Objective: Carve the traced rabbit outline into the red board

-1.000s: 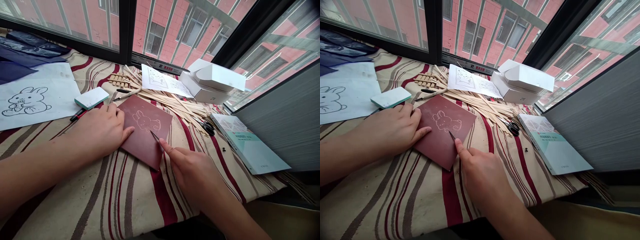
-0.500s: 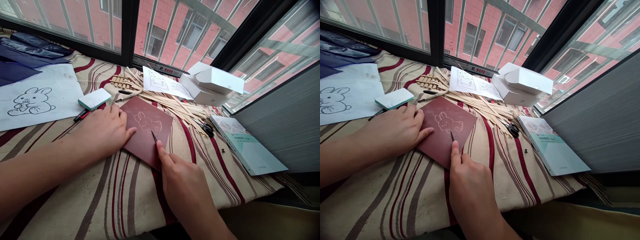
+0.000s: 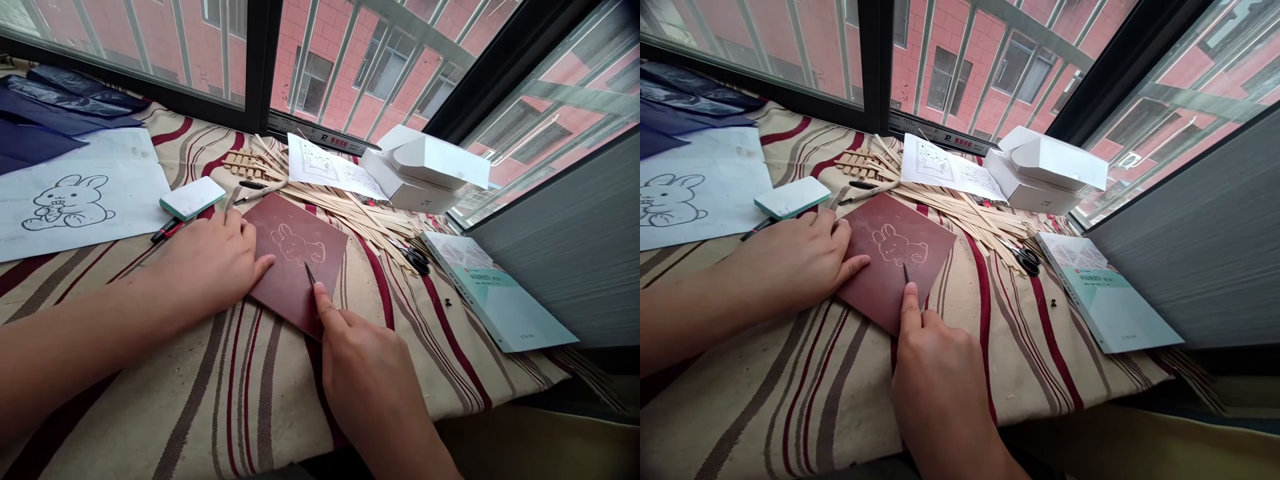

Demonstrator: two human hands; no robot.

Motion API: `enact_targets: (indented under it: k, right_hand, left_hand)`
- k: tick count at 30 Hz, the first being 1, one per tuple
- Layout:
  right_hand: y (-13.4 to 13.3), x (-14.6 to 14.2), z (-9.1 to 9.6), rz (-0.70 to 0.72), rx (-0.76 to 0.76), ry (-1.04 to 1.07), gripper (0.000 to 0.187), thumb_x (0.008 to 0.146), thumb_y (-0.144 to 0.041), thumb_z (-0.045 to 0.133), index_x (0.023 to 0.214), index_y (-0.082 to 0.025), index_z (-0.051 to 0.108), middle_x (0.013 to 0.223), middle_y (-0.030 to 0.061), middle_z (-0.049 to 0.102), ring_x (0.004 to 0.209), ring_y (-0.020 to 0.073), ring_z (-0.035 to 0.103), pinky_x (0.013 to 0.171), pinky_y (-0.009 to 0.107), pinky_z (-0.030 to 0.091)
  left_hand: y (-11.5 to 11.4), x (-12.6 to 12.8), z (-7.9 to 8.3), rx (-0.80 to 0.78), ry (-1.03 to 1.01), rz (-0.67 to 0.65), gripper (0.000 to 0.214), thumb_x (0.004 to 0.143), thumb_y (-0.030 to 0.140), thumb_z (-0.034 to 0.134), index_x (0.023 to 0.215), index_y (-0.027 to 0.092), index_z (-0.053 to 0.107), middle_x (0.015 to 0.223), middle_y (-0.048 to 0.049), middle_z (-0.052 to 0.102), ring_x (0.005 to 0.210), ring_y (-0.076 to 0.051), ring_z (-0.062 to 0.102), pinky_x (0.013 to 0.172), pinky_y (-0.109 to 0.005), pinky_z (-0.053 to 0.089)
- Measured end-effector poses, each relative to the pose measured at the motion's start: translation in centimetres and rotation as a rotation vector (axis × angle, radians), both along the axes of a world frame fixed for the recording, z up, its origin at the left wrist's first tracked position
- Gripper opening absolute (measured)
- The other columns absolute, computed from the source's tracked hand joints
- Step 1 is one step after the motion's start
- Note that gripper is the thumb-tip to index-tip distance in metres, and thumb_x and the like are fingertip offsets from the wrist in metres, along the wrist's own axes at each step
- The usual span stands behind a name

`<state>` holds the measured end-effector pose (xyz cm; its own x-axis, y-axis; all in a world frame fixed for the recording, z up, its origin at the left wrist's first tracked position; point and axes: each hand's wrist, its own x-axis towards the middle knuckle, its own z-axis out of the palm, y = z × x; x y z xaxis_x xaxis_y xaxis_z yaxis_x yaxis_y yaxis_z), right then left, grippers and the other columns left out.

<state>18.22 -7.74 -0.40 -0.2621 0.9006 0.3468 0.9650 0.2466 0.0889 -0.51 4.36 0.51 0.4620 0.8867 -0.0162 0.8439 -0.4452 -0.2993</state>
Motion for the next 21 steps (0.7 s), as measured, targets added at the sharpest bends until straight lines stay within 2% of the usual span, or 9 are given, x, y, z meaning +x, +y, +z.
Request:
enact_targets:
  k: [9, 14, 21]
  right_hand:
    - [-0.3, -0.5, -0.1, 0.013, 0.045, 0.028, 0.056, 0.082, 0.001, 0.047, 0.13, 0.002, 0.076, 0.065, 0.0062, 0.075, 0.039, 0.0201, 0.064, 0.035, 0.036, 0.04]
    - [-0.1, -0.3, 0.0, -0.003, 0.03, 0.034, 0.056, 0.083, 0.001, 0.047, 0.13, -0.001, 0.077, 0.065, 0.0053, 0.076, 0.039, 0.022, 0.065, 0.036, 0.037, 0.041]
    - [0.0, 2.8, 0.3, 0.052, 0.071, 0.106, 0.052, 0.093, -0.003, 0.045, 0.134, -0.005, 0.077, 0.082, 0.008, 0.083, 0.045, 0.0188, 0.067, 0.038, 0.035, 0.04]
  left_hand:
    - [0.0, 0.2, 0.1, -0.005, 0.001, 0.009, 0.068, 0.107, 0.048, 0.035, 0.128, -0.008, 0.066, 0.121, -0.036, 0.065, 0.117, -0.05, 0.065, 0.093, -0.051, 0.052]
    - [0.0, 0.1, 0.1, -0.004, 0.024, 0.014, 0.068, 0.107, 0.049, 0.034, 0.129, -0.007, 0.066, 0.123, -0.0354, 0.065, 0.12, -0.049, 0.064, 0.091, -0.049, 0.053]
    - [0.6, -0.6, -0.3, 0.02, -0.019, -0.041, 0.066, 0.107, 0.051, 0.034, 0.125, -0.003, 0.067, 0.116, -0.0311, 0.065, 0.108, -0.044, 0.067, 0.089, -0.048, 0.053]
